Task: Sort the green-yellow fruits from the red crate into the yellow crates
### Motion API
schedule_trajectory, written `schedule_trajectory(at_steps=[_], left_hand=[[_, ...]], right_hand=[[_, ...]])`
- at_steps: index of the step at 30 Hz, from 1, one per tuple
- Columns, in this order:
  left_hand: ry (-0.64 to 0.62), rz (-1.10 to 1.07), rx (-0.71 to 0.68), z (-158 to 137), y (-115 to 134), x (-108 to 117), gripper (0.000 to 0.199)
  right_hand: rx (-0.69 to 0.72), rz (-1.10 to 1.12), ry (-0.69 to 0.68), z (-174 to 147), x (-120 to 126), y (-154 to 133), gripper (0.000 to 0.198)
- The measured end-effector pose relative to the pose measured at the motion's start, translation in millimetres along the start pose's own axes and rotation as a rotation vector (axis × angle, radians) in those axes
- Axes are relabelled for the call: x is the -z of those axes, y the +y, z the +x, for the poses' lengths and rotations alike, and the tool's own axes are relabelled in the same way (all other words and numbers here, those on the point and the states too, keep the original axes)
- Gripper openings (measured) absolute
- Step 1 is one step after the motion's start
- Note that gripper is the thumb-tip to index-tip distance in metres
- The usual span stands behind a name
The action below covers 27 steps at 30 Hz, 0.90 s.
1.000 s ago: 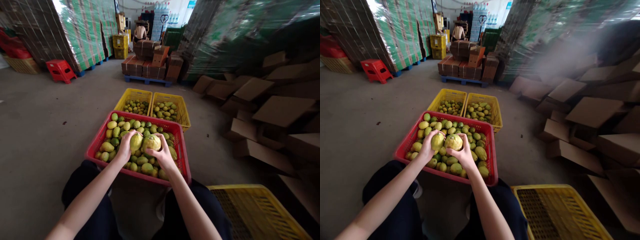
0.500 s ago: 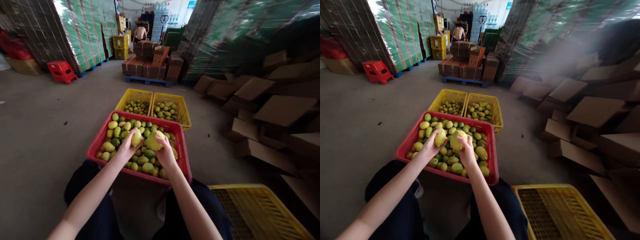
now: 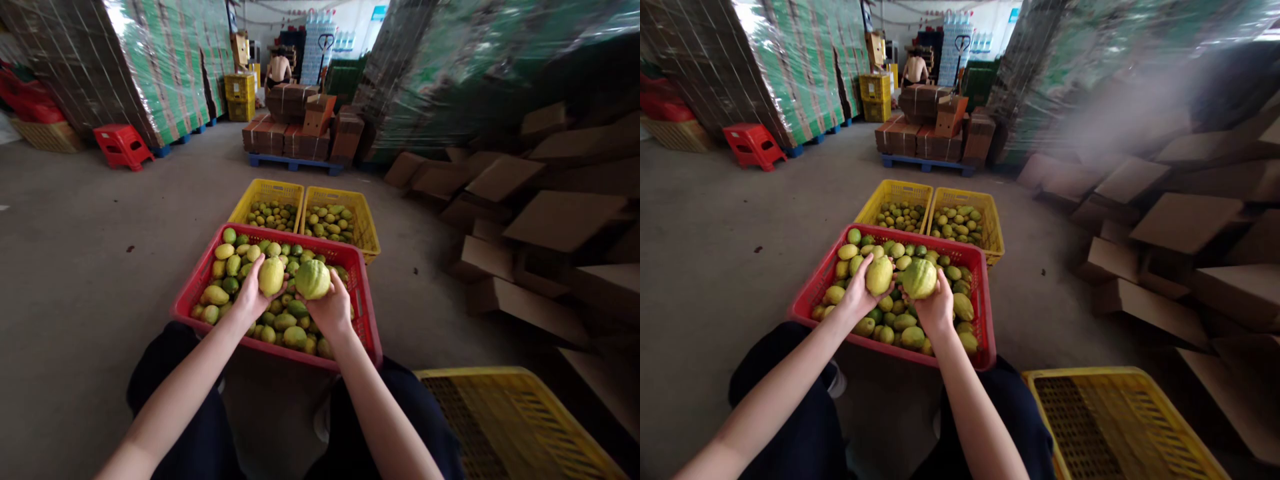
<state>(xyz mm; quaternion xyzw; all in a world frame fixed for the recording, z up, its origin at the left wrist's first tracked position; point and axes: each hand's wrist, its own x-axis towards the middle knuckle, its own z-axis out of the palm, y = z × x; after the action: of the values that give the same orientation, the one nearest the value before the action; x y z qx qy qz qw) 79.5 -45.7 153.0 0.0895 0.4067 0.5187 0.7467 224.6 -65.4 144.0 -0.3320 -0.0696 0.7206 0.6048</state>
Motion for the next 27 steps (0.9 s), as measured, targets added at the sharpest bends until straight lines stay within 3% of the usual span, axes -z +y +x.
schedule_trajectory(at_steps=[5,8,13,16,18,21,27], left_hand=[[0.030,0.050,-0.063,3,-5,3,0.014],[-0.023,0.062,-0.084,8,-9,8,0.017],[-0.252,0.188,-0.377,9,-9,12,0.039],[-0.300,0.241,-0.484,4,-6,12,0.043],[-0.309,0.247,-0.496,2,-4,11,0.042],[-0.293,0.201,-0.411,3,-4,11,0.040],[-0.098,0.059,-0.008,4,-1,9,0.038]], right_hand=[[-0.011,-0.038,-0.091,4,8,-3,0.026],[0.013,-0.091,-0.159,5,9,-1,0.029],[0.322,-0.438,-0.301,-3,8,-2,0.051],[0.502,-0.686,-0.418,-11,9,-8,0.058],[0.540,-0.743,-0.494,-14,10,-10,0.058],[0.493,-0.705,-0.504,-16,9,-7,0.058],[0.129,-0.189,-0.158,-11,1,-1,0.027]])
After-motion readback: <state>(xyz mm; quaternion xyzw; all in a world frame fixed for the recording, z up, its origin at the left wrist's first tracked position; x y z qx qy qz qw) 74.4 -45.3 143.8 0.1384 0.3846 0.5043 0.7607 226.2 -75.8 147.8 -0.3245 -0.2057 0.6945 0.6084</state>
